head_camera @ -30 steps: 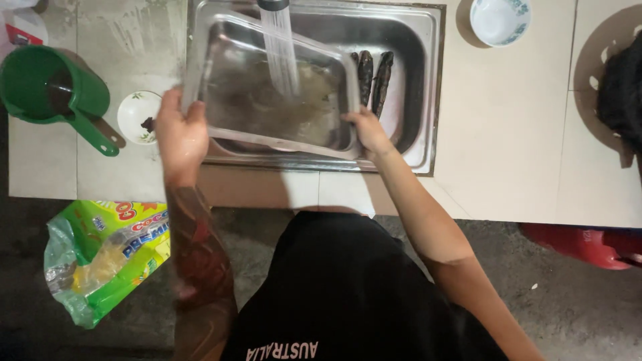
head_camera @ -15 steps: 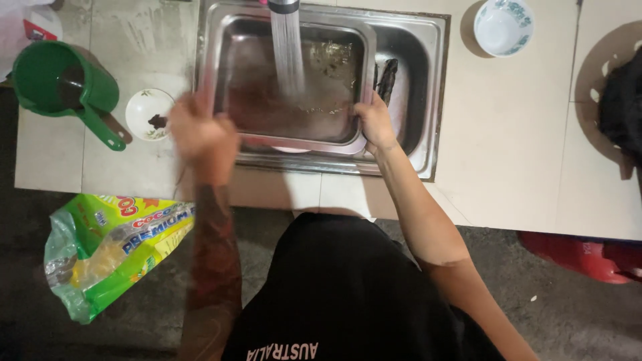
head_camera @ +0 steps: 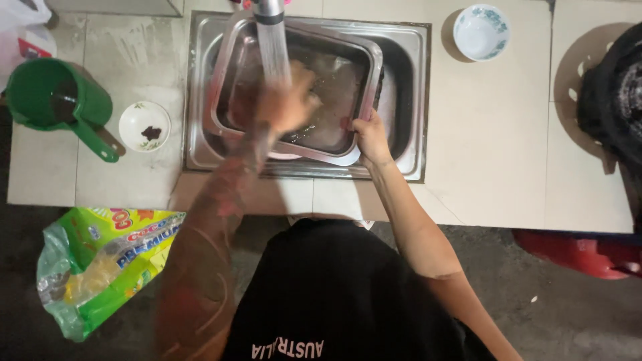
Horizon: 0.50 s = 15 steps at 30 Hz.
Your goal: The person washes charred eggplants in a pink colander under running water, then peels the blackened skin off each eggplant by hand. The peeled eggplants are placed into a rectangular metal tray next to the sink.
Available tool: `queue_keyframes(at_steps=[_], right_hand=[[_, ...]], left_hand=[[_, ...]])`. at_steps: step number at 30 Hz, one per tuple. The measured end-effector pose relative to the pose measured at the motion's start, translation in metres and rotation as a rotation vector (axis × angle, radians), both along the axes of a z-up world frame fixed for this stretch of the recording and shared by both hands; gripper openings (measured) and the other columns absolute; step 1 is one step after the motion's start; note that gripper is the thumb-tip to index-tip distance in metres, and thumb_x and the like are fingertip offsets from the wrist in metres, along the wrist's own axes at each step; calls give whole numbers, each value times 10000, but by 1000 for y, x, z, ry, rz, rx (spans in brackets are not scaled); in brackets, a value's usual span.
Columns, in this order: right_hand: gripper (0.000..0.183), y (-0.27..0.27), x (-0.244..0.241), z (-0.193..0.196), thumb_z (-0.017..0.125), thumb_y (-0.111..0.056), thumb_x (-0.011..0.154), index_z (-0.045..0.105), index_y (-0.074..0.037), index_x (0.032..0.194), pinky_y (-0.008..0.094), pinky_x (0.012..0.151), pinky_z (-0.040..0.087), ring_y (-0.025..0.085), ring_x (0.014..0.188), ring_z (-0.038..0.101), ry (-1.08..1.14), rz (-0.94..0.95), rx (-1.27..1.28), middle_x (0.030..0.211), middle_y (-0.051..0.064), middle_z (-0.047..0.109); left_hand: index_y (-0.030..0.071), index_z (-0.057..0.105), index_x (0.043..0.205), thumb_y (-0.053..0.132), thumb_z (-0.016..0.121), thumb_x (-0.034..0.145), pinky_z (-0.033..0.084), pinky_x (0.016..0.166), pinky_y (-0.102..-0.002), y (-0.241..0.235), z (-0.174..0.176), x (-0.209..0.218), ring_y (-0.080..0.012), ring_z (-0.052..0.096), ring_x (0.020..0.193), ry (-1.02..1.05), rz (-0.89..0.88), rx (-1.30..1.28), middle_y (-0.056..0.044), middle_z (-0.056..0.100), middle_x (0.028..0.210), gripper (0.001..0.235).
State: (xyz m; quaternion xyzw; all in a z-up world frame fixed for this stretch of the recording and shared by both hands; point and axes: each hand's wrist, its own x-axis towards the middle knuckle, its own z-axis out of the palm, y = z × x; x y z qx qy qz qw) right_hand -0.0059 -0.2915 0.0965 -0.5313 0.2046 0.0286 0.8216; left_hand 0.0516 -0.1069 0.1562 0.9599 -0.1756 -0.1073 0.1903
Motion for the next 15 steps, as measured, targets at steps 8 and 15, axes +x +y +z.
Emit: queue_keyframes(at_steps=[8,15], right_hand=[[417,12,2,-51,606,88,606,665,-62,991,322,718,564,201,758,681,-21,31,74,834,68,686],[396,1,-7,-14,573,102,630,639,-59,986,312,709,551,192,748,683,-40,5,87,814,75,661]], left_hand=[[89,666,1375,378,768,898,297,1218,-532,-40,-82,19,-397,479,1417,-287,-82,-79,-217,609,1429,567],[203,646,1304,423,668,1001,350,1184,-493,30,-94,41,-356,520,1352,-29,241,3,-119,613,1341,375]])
